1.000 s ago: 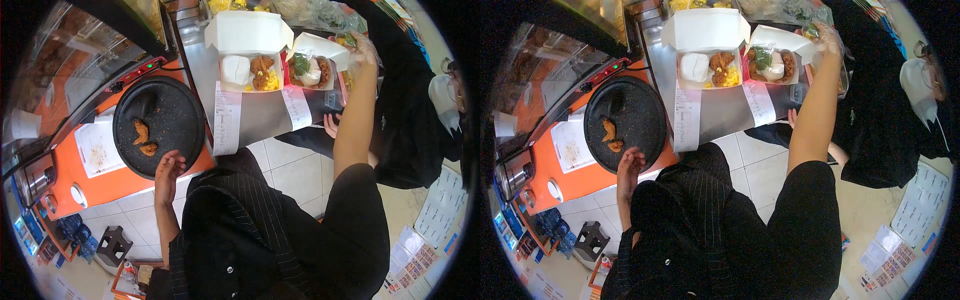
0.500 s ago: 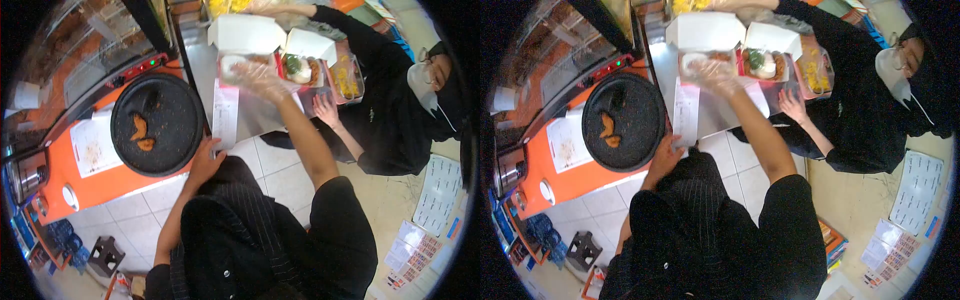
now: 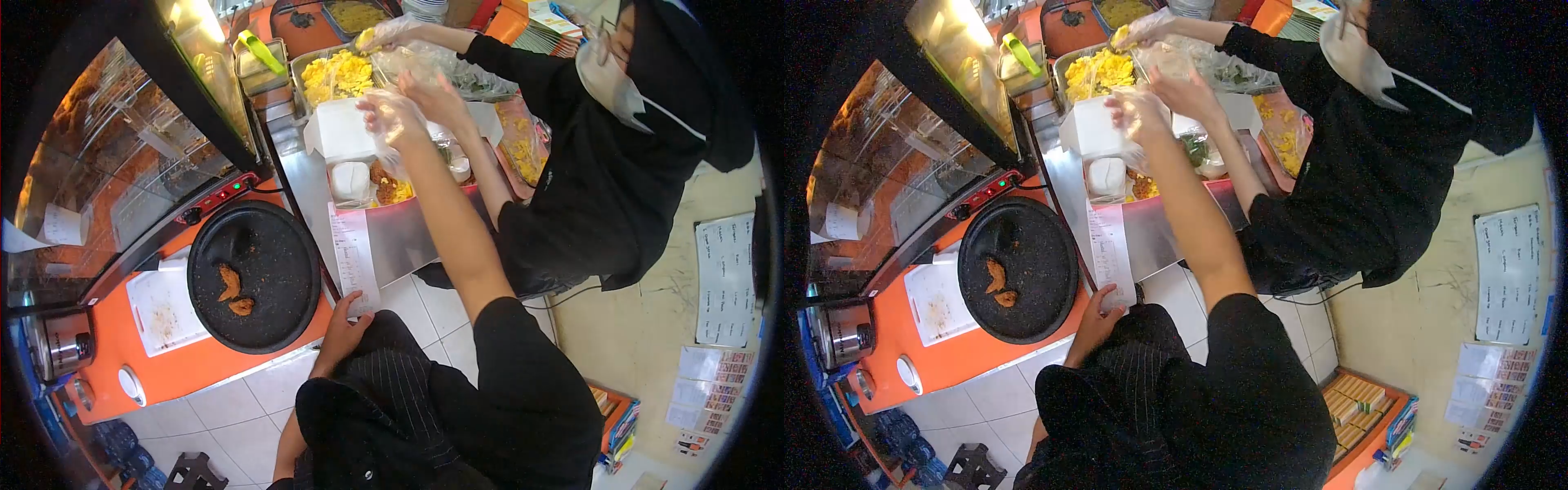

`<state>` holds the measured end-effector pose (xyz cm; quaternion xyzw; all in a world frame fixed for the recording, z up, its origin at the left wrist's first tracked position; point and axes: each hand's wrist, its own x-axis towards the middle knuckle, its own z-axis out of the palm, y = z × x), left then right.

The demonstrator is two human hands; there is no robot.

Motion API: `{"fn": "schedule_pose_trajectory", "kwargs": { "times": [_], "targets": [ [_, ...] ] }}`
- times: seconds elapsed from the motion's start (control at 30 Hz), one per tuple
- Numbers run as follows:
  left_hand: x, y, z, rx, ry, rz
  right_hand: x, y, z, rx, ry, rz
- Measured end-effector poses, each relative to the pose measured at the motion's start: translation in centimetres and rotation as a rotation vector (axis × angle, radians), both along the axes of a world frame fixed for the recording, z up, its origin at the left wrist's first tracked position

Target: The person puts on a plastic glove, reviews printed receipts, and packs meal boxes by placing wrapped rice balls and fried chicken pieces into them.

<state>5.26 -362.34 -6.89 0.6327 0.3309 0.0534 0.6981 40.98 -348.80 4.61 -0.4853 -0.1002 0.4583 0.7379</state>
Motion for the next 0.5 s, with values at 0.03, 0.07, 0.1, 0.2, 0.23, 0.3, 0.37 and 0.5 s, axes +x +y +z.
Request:
{"fn": "schedule_pose_trajectory", "kwargs": {
  "times": [0.03, 0.07, 0.1, 0.2, 0.23, 0.3, 0.37, 0.5],
  "targets": [
    [0.1, -0.2, 0.6, 0.107, 0.018, -0.008, 0.2, 1.3, -0.5, 0.035, 0.056, -0.029],
    [0.2, -0.1, 1.6, 0.212, 0.038, -0.016, 0.5, 2.3, -0.9, 0.069, 0.113, -0.057],
    [0.0, -0.2, 2.1, 0.313, 0.062, -0.025, 0.4, 2.9, -0.8, 0.08, 0.165, -0.088],
    [-0.6, -0.5, 1.5, 0.249, 0.037, -0.043, 1.0, 5.1, -1.0, 0.072, 0.224, -0.155],
    [-0.9, -0.7, 1.7, 0.256, 0.084, -0.058, 1.6, 5.9, -1.4, 0.042, 0.185, -0.17],
    [-1.2, -0.9, 2.9, 0.262, 0.19, -0.084, 1.2, 5.8, -1.5, 0.009, 0.115, -0.15],
    [-1.7, -1.0, 2.8, 0.317, 0.173, -0.075, 0.4, 4.1, -0.9, 0.138, 0.139, 0.035],
    [-5.1, -1.1, 3.8, -0.027, 0.112, 0.152, -6.2, -2.2, 0.5, -0.018, -0.347, 0.048]
  ]
}}
